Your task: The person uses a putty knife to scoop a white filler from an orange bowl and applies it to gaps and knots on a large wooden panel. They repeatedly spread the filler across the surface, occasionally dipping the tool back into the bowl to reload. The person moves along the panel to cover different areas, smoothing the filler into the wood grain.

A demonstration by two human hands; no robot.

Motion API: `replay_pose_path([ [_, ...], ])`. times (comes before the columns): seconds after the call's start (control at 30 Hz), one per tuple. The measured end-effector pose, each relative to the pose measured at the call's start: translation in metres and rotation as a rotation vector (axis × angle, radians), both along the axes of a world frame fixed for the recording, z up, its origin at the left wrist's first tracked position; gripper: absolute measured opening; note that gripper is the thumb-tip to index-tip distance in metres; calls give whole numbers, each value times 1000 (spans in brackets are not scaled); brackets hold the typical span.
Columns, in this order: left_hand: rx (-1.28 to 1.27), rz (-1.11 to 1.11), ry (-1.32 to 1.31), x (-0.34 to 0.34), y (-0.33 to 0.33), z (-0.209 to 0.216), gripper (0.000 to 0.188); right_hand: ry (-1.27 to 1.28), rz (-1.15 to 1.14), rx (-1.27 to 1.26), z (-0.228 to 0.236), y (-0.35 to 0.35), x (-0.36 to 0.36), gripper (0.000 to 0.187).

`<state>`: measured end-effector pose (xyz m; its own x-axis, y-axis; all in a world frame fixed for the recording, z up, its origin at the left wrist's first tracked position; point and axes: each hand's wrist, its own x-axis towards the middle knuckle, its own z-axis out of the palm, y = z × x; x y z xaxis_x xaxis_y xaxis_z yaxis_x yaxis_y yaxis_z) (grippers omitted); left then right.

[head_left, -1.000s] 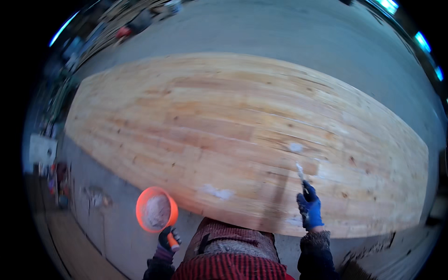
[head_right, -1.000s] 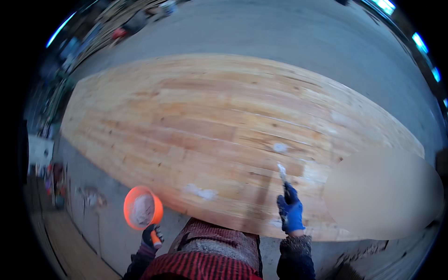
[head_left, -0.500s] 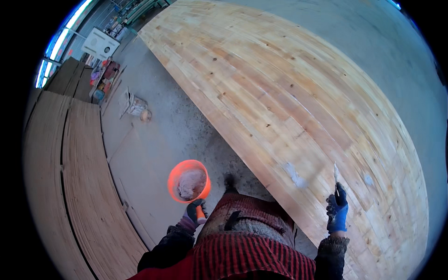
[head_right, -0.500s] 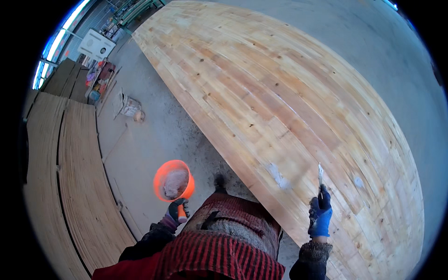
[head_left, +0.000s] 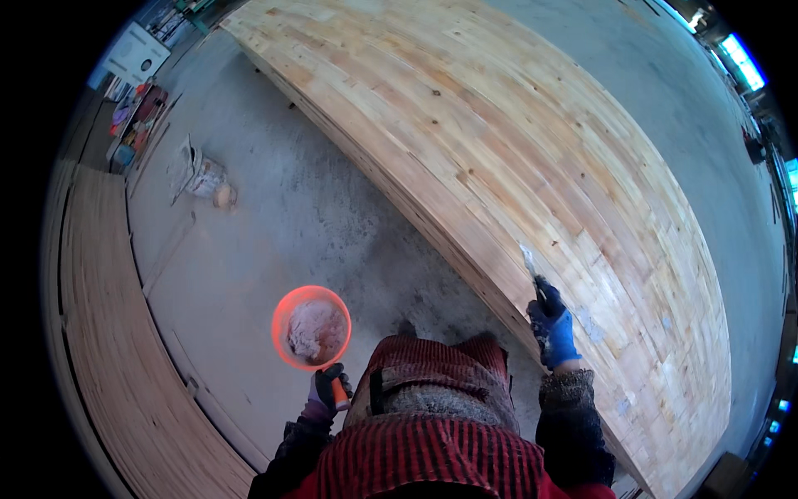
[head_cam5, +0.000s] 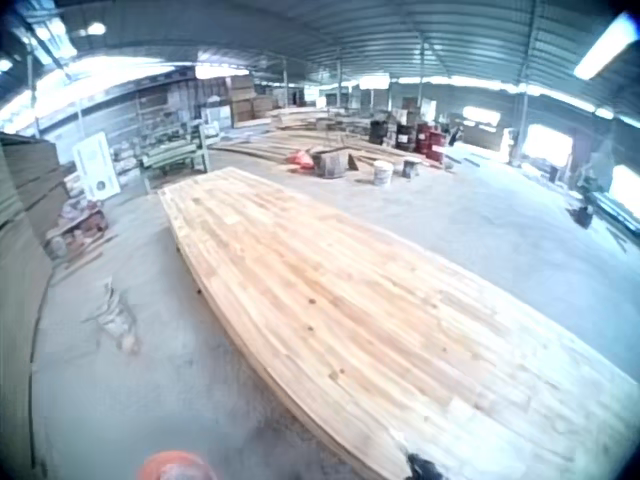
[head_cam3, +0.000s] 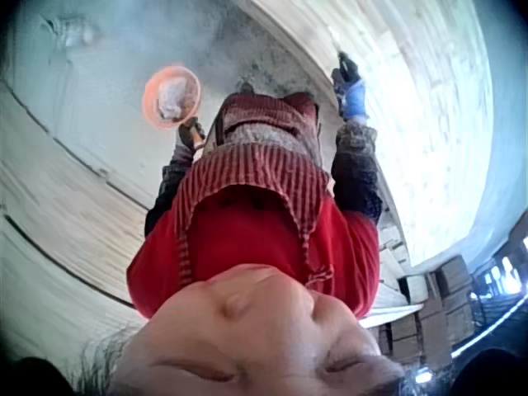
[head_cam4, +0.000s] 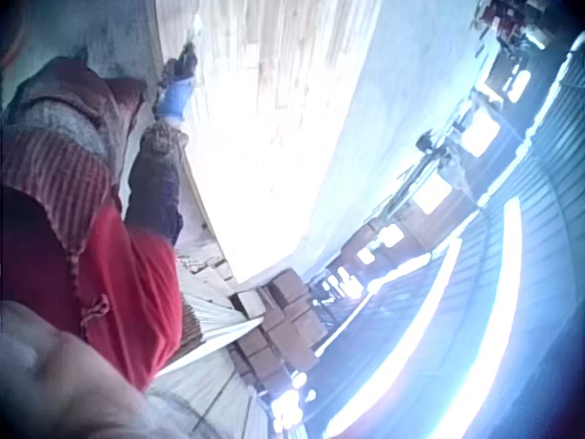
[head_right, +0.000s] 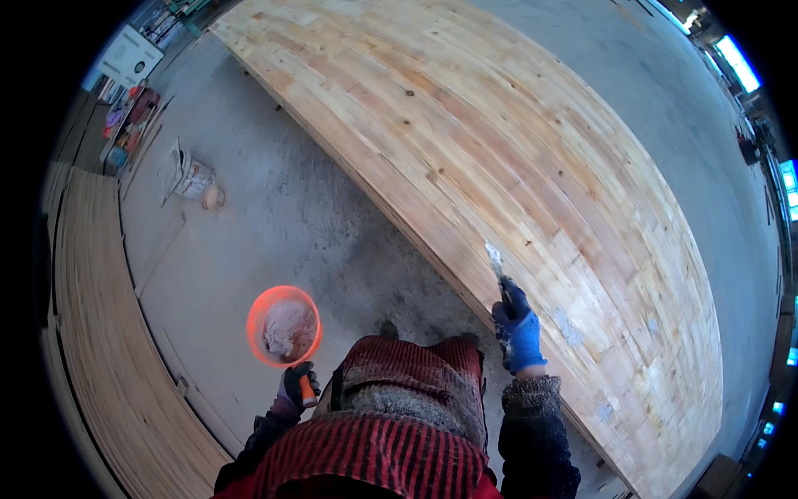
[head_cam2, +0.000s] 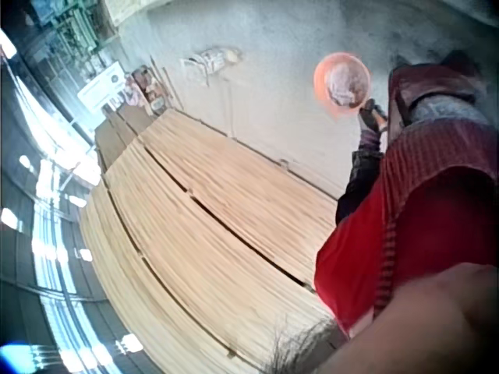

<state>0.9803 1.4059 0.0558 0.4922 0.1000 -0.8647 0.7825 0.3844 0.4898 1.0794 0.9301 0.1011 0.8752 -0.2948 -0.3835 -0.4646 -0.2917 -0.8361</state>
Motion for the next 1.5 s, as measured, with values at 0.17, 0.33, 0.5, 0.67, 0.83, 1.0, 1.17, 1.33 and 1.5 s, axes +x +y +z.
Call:
replay_pose_path([
  [0.17,30,-23,-55,63,47,1,22,-39,70,-74,-4,56,71,47],
  [0.33,-27,-1,-1,141,72,-14,27,-40,113,-206,-18,91,150,47],
  [0.5,-50,36,98,198,111,-32,31,24,162,-366,-53,111,207,48],
  [0.67,-96,5,72,264,147,-37,27,119,196,-632,-46,129,250,46],
  [0.83,-118,-79,162,338,183,-45,25,159,42,-614,-49,158,265,47],
  [1.0,-116,-244,170,413,231,-64,26,89,-47,-664,-45,227,253,51],
  [1.17,-36,-442,135,481,260,-40,26,184,-92,-621,-38,306,273,50],
  [1.33,35,-519,91,514,289,-28,27,305,-116,-773,-58,336,322,46],
  [1.5,17,-565,68,523,303,-21,25,548,-77,-762,-99,354,328,47],
])
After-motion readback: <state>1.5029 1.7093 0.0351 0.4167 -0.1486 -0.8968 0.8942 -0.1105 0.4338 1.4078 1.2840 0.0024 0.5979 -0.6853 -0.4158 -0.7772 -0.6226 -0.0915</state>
